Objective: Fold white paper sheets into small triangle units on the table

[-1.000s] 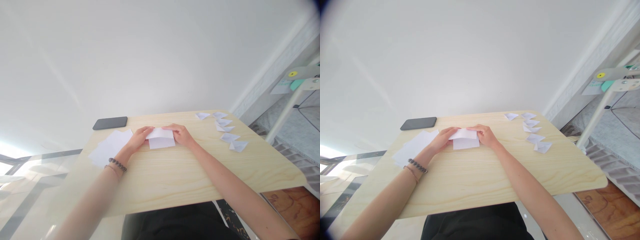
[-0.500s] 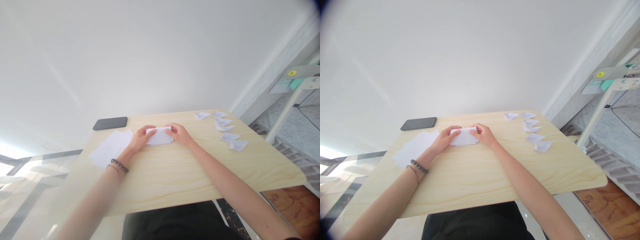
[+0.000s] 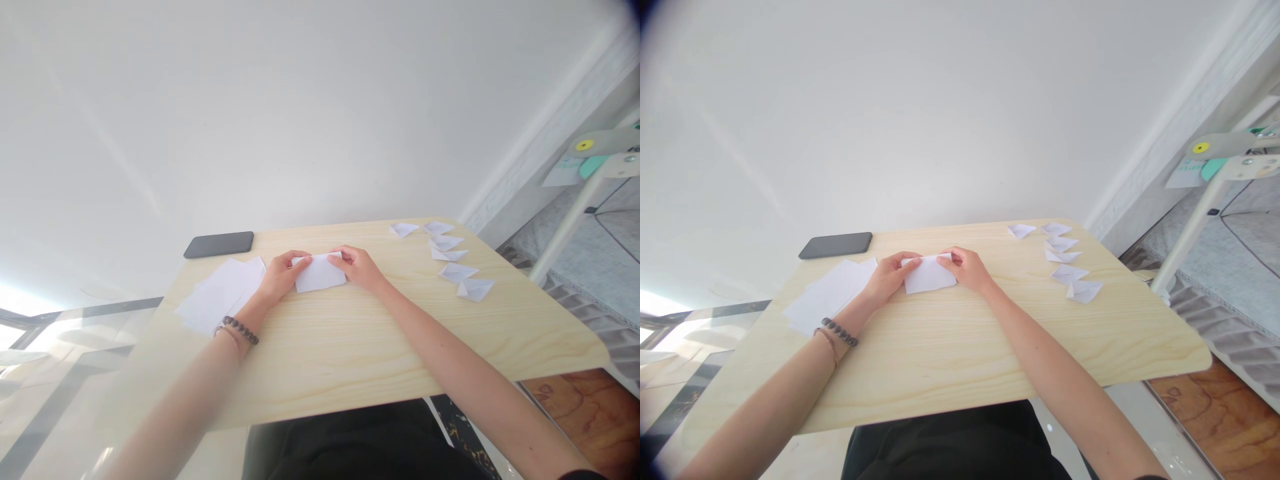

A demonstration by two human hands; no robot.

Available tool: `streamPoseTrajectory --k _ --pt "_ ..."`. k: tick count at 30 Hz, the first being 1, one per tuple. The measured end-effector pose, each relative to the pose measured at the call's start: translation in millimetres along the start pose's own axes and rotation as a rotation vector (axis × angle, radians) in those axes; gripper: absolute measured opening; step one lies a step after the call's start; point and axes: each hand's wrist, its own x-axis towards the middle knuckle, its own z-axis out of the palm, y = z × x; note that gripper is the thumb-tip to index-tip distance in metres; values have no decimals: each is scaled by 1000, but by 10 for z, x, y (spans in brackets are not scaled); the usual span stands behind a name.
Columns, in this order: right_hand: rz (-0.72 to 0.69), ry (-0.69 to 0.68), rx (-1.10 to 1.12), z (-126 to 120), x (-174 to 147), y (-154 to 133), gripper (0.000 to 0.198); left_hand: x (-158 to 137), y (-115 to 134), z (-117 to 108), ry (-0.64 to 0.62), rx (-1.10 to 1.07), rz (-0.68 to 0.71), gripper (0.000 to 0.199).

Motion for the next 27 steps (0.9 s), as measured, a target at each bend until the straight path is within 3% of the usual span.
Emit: streamPoseTrajectory --k 11,27 --pt "14 -28 52 -17 -6 -8 33 -24 77 19 58 -41 -35 45" --pt "15 -31 63 -17 -6 15 32 32 -36 -11 -21 -58 -49 45"
